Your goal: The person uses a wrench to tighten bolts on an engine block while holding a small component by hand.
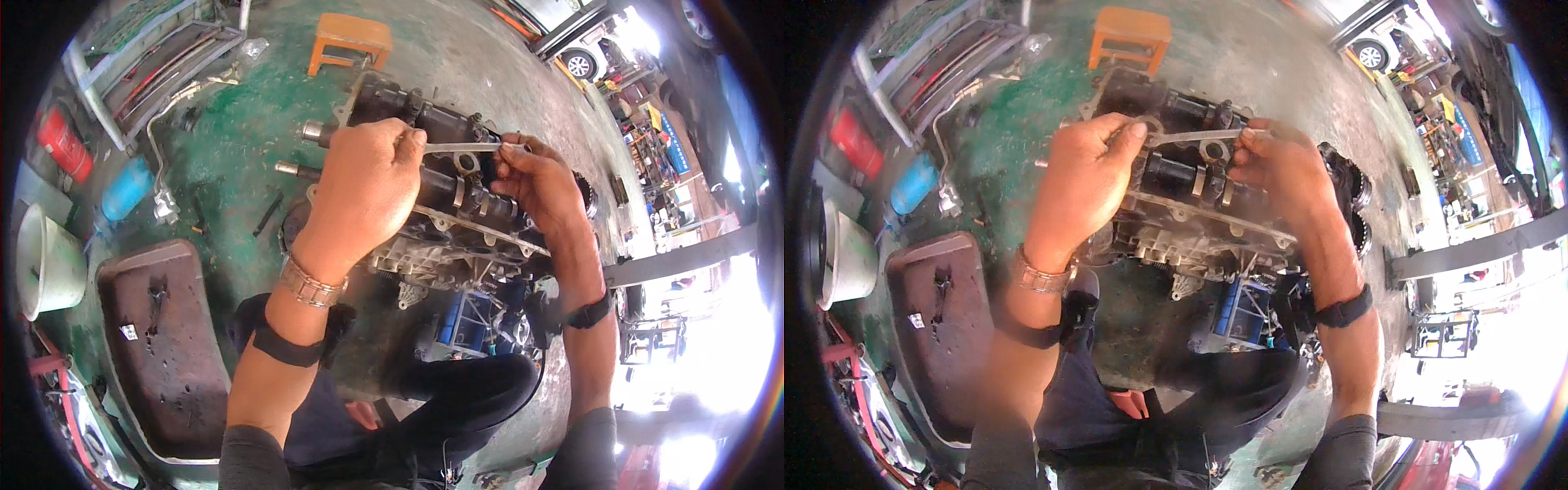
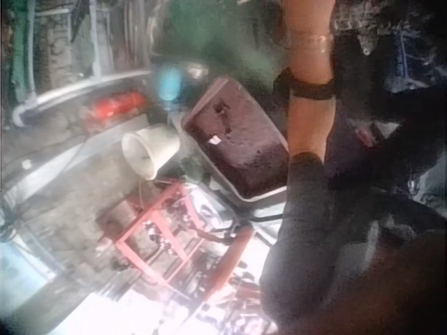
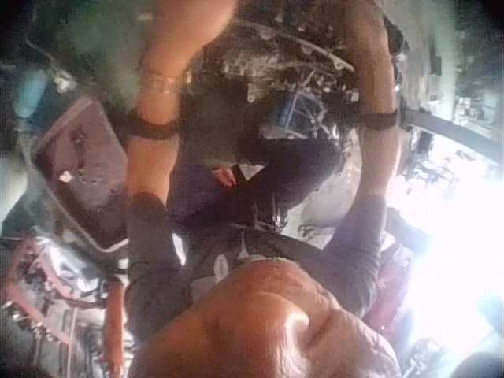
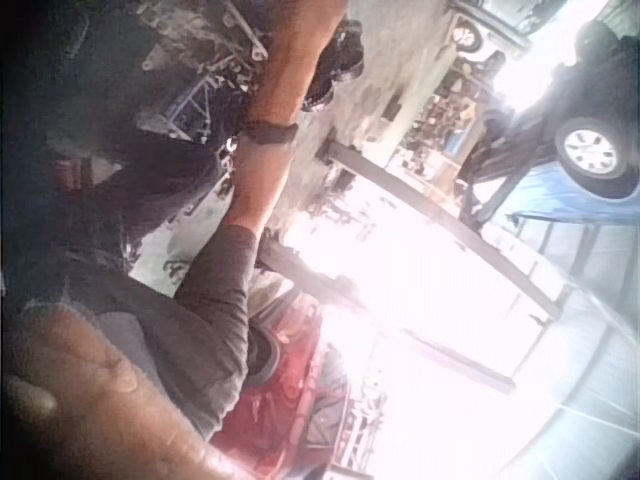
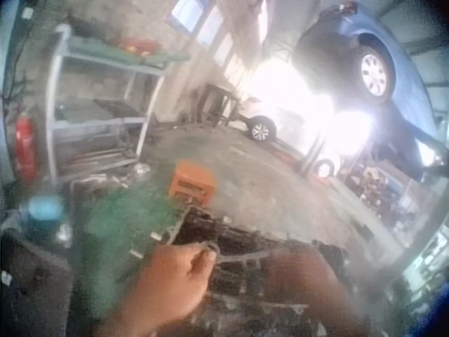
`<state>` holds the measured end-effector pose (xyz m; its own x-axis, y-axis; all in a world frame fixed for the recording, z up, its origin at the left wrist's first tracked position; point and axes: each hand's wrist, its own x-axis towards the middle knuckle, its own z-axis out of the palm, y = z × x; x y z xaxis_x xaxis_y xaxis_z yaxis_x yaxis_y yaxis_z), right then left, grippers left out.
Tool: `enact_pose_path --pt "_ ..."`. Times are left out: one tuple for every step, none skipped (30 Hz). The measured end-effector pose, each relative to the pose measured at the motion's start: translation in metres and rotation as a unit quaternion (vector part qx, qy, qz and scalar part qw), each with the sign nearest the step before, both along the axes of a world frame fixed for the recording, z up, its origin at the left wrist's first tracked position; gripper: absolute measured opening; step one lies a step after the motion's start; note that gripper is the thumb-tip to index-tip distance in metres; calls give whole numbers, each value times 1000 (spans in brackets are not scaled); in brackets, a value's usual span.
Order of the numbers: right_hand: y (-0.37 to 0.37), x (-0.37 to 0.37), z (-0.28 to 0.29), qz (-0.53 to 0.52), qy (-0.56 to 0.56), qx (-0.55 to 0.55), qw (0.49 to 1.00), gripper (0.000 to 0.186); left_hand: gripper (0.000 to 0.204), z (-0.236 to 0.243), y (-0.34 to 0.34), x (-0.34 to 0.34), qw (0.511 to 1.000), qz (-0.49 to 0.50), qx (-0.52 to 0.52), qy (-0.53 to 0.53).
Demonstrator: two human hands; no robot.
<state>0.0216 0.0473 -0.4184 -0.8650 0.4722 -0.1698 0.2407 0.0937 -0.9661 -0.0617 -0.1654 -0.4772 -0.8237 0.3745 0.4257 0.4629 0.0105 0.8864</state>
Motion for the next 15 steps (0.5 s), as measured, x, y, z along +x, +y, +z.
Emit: enact_pose_path --pt "3 -8 2 -5 -15 32 999 34 27 0 0 0 1000 1 1 1" --pt "5 -17 3 11 -2 31 999 37 27 0 0 1 1000 6 6 12" --pt "6 -26 4 2 -10 58 998 39 27 0 1 1 1000 11 7 25" --pt "6 -35 6 4 -11 79 997 41 27 0 1 1 999 17 7 32" --pt "5 -44 7 5 -11 98 995 43 27 0 1 1 999 18 7 37" --pt "3 -53 7 8 -6 120 993 52 22 -1 0 0 1000 4 -12 11" --pt "1 -63 8 14 -9 140 990 55 23 -1 -1 0 1000 5 -10 6" --pt "-3 -74 8 21 -12 160 987 57 23 -1 -2 0 1000 5 -9 1" --pt "-7 -85 8 19 -19 185 982 60 24 -1 -2 0 1000 10 -6 4" --pt "-10 -94 13 60 -40 209 975 59 24 -2 -2 -1 1000 6 0 -8" --pt "-16 -104 14 75 -43 231 969 57 24 -2 -2 -1 1000 4 6 -12" --pt "-23 -113 14 89 -45 253 962 55 25 -2 -2 -2 1000 4 15 -13" --pt "-30 -121 12 97 -51 278 954 53 24 -2 -1 -2 1000 6 6 -16" --pt "-39 -127 9 102 -48 315 942 45 24 -2 0 -2 1000 10 -1 -15" --pt "-47 -133 7 147 -56 332 930 42 23 -3 0 -2 1000 11 -11 -16"
